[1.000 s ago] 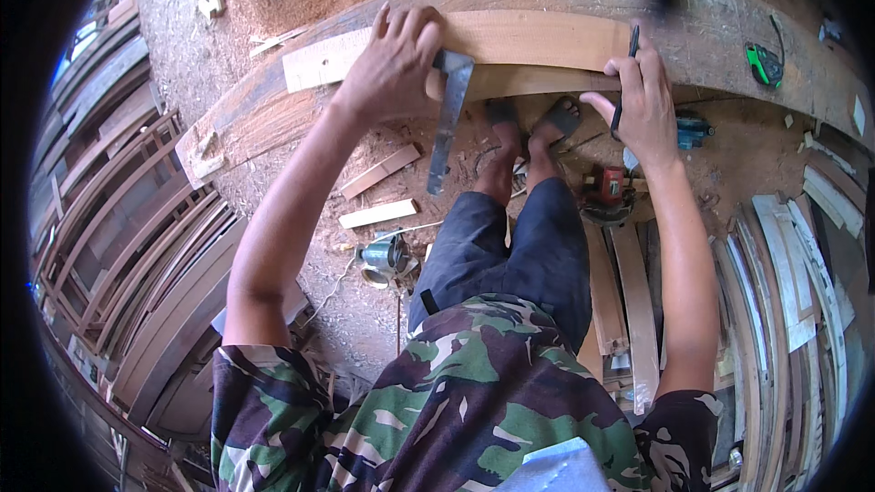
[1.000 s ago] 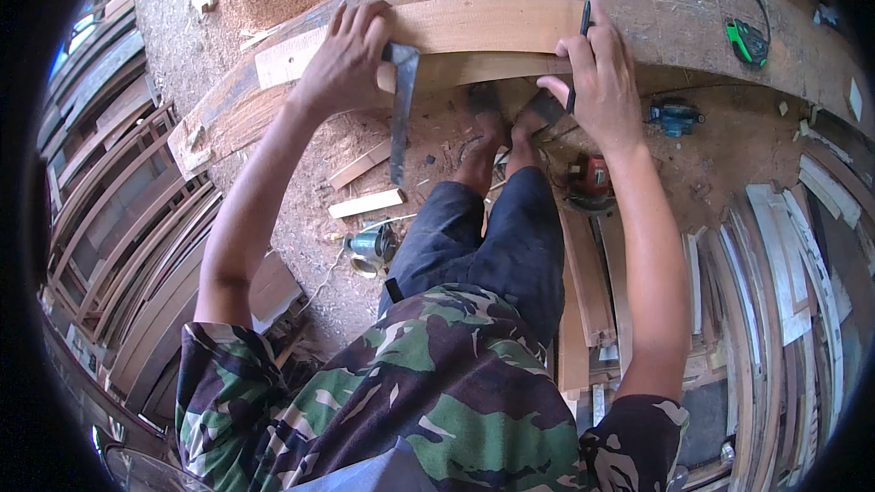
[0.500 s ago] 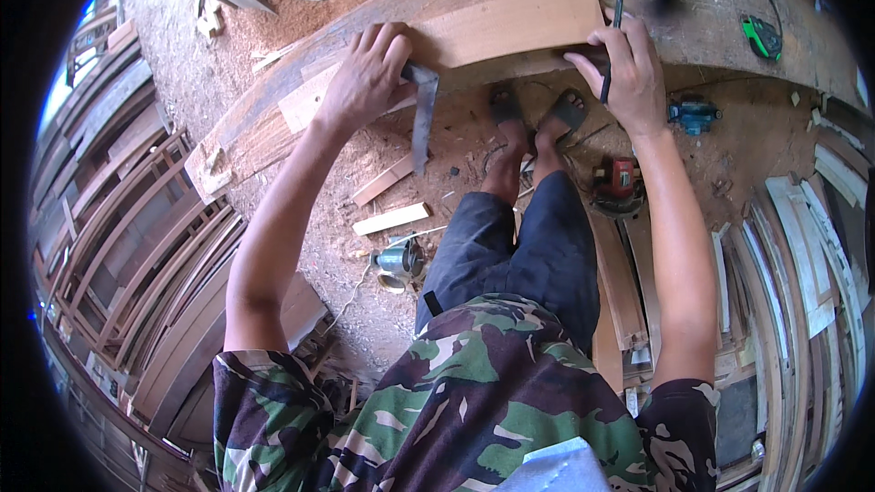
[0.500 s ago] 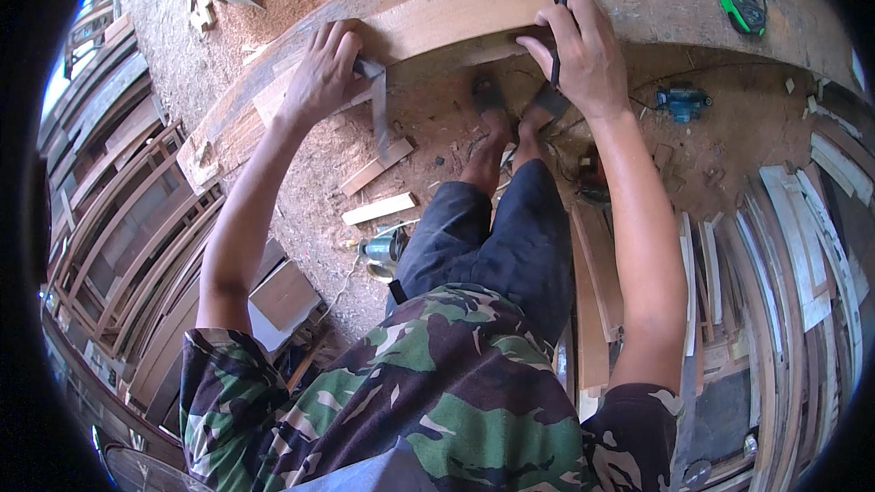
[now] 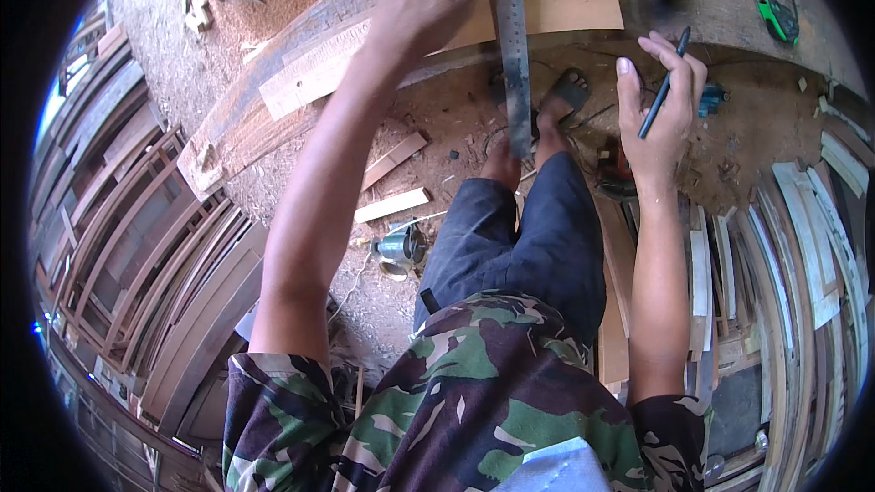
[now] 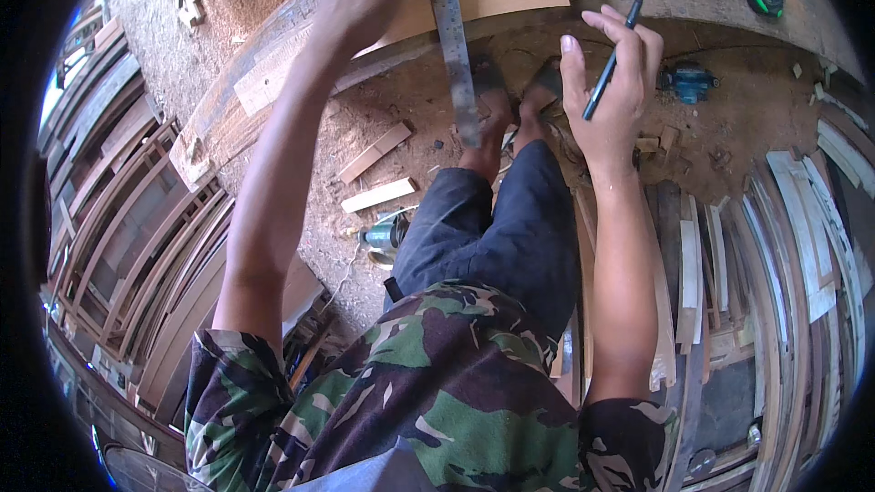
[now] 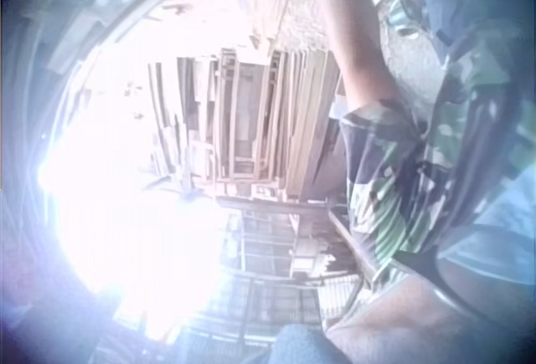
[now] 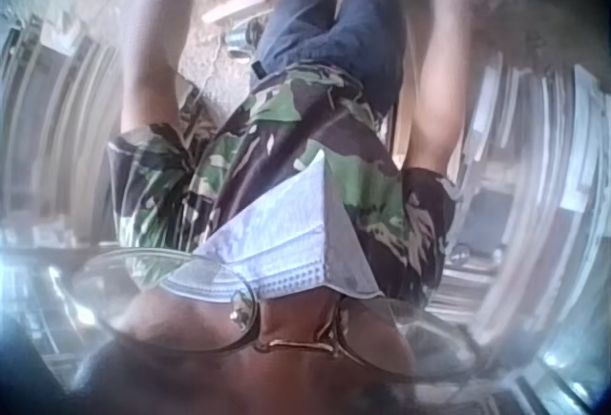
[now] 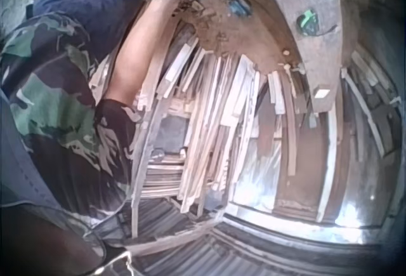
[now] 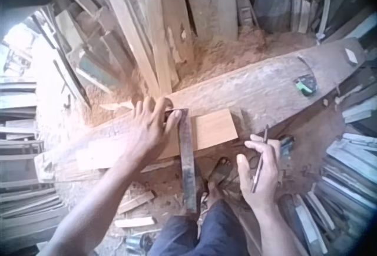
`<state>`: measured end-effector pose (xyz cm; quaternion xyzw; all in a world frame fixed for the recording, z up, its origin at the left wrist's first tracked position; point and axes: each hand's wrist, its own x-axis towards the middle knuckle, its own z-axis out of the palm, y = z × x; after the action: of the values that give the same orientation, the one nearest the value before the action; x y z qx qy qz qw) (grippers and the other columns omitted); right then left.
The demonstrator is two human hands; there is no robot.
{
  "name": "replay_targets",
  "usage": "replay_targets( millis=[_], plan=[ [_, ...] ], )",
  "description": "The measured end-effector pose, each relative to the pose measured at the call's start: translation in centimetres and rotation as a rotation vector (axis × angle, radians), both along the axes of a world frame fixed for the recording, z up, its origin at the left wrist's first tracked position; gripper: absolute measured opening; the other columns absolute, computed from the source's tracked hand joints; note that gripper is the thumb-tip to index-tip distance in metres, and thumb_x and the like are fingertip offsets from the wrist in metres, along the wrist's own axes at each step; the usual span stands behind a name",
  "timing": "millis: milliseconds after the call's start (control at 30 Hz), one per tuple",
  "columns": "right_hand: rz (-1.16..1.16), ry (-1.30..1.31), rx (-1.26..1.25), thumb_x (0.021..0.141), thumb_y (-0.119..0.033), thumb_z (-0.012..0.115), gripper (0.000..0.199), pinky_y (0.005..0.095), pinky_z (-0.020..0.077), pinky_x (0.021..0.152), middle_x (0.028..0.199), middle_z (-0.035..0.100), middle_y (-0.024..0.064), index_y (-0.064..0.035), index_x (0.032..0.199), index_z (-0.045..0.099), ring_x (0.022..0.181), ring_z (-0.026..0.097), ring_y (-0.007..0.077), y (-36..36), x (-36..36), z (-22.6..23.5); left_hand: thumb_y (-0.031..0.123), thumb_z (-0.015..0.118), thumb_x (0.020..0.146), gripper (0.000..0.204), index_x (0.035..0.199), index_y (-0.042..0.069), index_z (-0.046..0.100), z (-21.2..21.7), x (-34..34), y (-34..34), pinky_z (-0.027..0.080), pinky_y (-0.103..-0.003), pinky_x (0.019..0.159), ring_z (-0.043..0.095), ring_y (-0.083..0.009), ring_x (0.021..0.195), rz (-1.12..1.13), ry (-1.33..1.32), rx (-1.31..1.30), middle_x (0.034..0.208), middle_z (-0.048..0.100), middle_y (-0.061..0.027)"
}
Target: The person marks lines on wooden boards using a pencil and a square ruler while working at a wooden workbench.
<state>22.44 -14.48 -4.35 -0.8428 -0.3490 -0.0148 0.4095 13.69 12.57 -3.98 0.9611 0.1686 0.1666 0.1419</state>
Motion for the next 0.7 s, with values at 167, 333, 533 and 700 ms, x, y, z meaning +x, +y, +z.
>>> replay_targets(
  millis=[167,333,533,700],
  plan=[
    [-0.043,0.054,0.010,0.102,-0.012,0.076,0.023,0.0434,0.0543,0.103,0.120,0.072,0.0147,-0.0017,0.122,0.071,0.118,0.068,0.0306,-1.2,-1.3,0.4,0.035,0.073,0.101,0.032,0.100,0.004,0.066,-1.5,-0.4,-0.8,0.049,-0.052,0.090,0.062,-0.0409,0.098,0.043,-0.004,-0.062,0.097,0.060,-0.0189],
    [-0.118,0.140,0.034,0.106,-0.013,0.072,0.024,0.0387,0.0562,0.099,0.120,0.071,0.0148,-0.0013,0.127,0.072,0.110,0.070,0.0271,-1.0,-1.8,0.6,0.042,0.079,0.095,0.043,0.101,0.002,0.064,-1.2,-0.5,-0.8,0.050,-0.051,0.090,0.063,-0.0418,0.100,-0.022,-0.007,-0.072,0.099,0.061,-0.0199],
    [-0.096,0.271,0.281,0.114,-0.012,0.058,0.031,0.0359,0.0555,0.104,0.129,0.075,0.0202,0.0064,0.139,0.062,0.118,0.073,0.0228,1.2,-1.6,0.0,0.044,0.080,0.093,0.048,0.105,0.001,0.063,-1.6,-0.8,-0.7,0.051,-0.051,0.091,0.063,-0.0427,0.100,-0.065,-0.029,-0.103,0.100,0.062,-0.0216],
    [-0.056,0.264,0.302,0.115,-0.013,0.058,0.031,0.0333,0.0573,0.102,0.121,0.079,0.0184,0.0050,0.139,0.063,0.112,0.077,0.0223,2.5,-1.3,0.4,0.043,0.080,0.094,0.047,0.106,0.001,0.064,-1.8,-1.0,-0.6,0.052,-0.051,0.091,0.064,-0.0430,0.101,-0.065,-0.038,-0.113,0.100,0.062,-0.0218]
  ],
)
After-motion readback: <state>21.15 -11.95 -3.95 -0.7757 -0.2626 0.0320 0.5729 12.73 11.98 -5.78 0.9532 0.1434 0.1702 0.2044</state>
